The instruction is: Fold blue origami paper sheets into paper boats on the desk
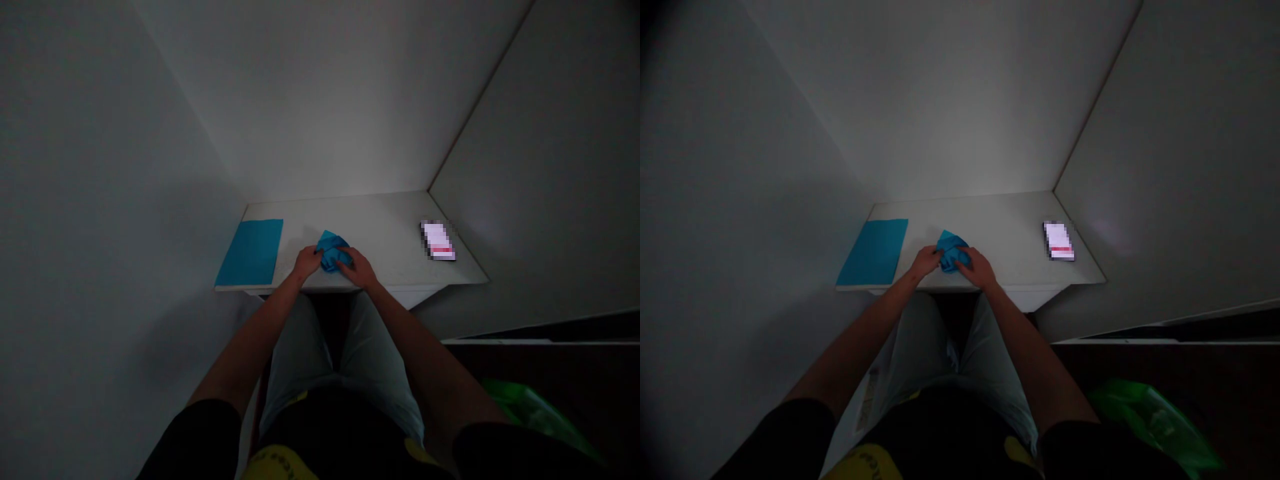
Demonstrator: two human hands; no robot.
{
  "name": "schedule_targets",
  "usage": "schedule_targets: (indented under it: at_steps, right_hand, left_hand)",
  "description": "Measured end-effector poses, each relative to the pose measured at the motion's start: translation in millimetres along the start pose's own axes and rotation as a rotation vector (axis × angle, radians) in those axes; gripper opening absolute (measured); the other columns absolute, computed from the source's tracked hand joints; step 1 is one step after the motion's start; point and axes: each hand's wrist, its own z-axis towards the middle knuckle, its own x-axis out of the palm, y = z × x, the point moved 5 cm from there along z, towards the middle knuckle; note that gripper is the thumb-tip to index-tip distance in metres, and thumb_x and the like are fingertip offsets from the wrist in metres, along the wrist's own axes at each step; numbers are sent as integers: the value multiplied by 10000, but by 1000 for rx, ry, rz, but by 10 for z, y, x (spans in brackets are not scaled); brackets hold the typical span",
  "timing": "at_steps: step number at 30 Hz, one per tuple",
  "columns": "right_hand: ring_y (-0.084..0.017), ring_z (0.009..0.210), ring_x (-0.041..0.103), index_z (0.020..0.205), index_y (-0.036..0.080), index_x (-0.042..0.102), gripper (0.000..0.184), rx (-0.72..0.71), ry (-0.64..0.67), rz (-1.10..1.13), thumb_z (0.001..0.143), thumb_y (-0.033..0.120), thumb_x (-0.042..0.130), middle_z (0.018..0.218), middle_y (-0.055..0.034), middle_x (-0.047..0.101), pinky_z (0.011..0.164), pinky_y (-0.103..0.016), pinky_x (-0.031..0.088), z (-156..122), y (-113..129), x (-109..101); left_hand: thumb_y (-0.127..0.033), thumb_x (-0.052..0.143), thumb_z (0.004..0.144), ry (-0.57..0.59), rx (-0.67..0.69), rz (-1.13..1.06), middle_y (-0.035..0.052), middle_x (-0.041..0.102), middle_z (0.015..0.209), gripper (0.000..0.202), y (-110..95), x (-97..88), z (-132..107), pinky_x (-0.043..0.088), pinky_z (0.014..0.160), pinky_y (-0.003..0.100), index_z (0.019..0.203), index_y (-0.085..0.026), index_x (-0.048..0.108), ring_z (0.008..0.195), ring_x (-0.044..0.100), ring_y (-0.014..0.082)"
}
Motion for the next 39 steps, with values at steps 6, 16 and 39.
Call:
schedule_targets:
  at_steps: [6, 16, 39]
  right_hand:
    - [-273, 1067, 676, 1477, 219, 592, 519, -30, 5, -29, 986, 386, 621, 1290, -127, 677, 979, -421, 570, -5, 1, 22]
    - [-250, 1018, 633, 1308, 227, 709, 357, 72, -190, 15, 1001, 316, 550, 1261, -134, 576, 861, -400, 594, 4, -201, -103]
    - [-261, 990, 644, 1093, 224, 661, 223, -56, -75, -271, 1057, 434, 594, 1078, -102, 668, 911, -396, 509, -35, 803, -336]
  left_hand:
    - [-321, 588, 998, -53, 22, 149, 169, 812, 1095, 278, -65, -51, 88, 552, 938, 370, 972, -188, 831, 1094, 754, 327]
    - [-272, 559, 987, 67, 99, -117, 76, 787, 929, 260, -122, -154, 63, 537, 791, 296, 1048, -154, 783, 826, 718, 214]
    - [-155, 502, 965, -126, 25, -551, 83, 782, 1240, 433, -195, -103, -639, 536, 944, 301, 1342, -161, 715, 1049, 709, 214]
